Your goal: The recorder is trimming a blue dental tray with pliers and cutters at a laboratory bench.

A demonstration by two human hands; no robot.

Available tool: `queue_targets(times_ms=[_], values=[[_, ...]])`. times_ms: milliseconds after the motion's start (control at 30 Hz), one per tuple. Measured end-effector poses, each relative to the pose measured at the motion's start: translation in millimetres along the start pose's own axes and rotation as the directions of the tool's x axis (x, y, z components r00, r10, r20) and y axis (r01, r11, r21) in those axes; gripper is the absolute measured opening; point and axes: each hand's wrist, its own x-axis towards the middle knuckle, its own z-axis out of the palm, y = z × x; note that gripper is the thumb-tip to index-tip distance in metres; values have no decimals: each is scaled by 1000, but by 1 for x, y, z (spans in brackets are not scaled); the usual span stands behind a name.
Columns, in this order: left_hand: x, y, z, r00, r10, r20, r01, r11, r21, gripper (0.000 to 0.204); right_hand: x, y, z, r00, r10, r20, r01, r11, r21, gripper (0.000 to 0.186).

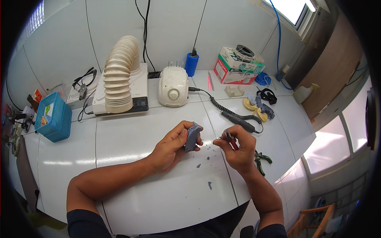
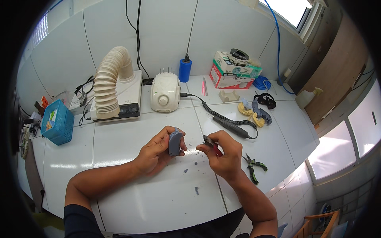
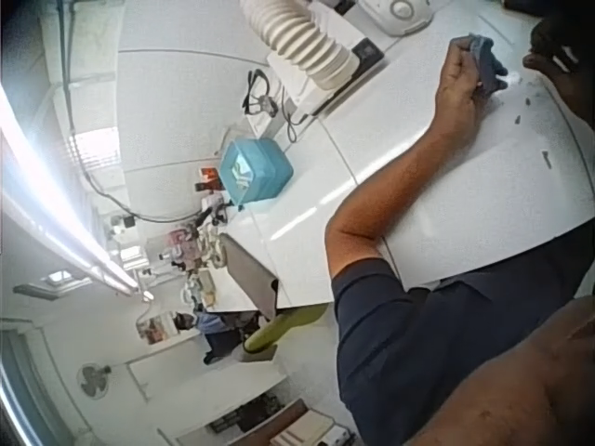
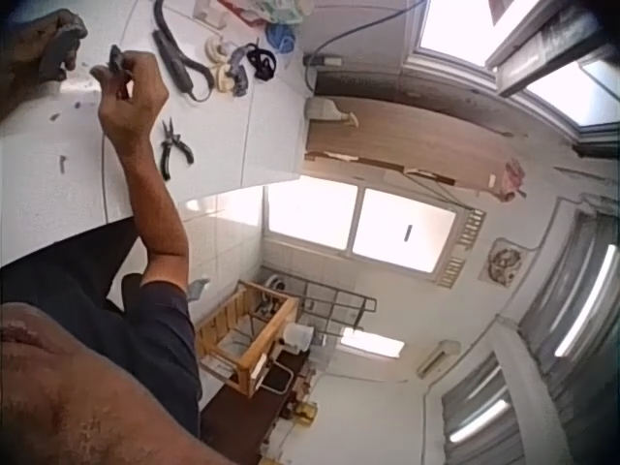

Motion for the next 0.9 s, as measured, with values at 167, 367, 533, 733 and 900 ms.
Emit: queue_targets(times_ms=[167, 367, 533, 733, 900], values=[[6, 6, -2, 998, 39, -47, -32, 991, 127, 40, 3, -1, 0, 967, 168, 194, -179, 983, 41, 19], [13, 19, -11, 996, 87, -4, -65, 773, 630, 36, 3, 2, 3, 982, 86, 171, -97, 994, 58, 15], [18, 22, -21, 985, 165, 52, -127, 486, 865, 36, 14, -6, -19, 928, 237, 286, -206, 969, -135, 14], [19, 21, -16, 986, 169, 7, -91, 496, 864, 34, 9, 4, -18, 936, 198, 290, -135, 965, -223, 22], [20, 17, -13, 955, 281, 90, -176, 301, 937, 31, 3, 2, -17, 948, 29, 317, 104, 913, -395, 33]])
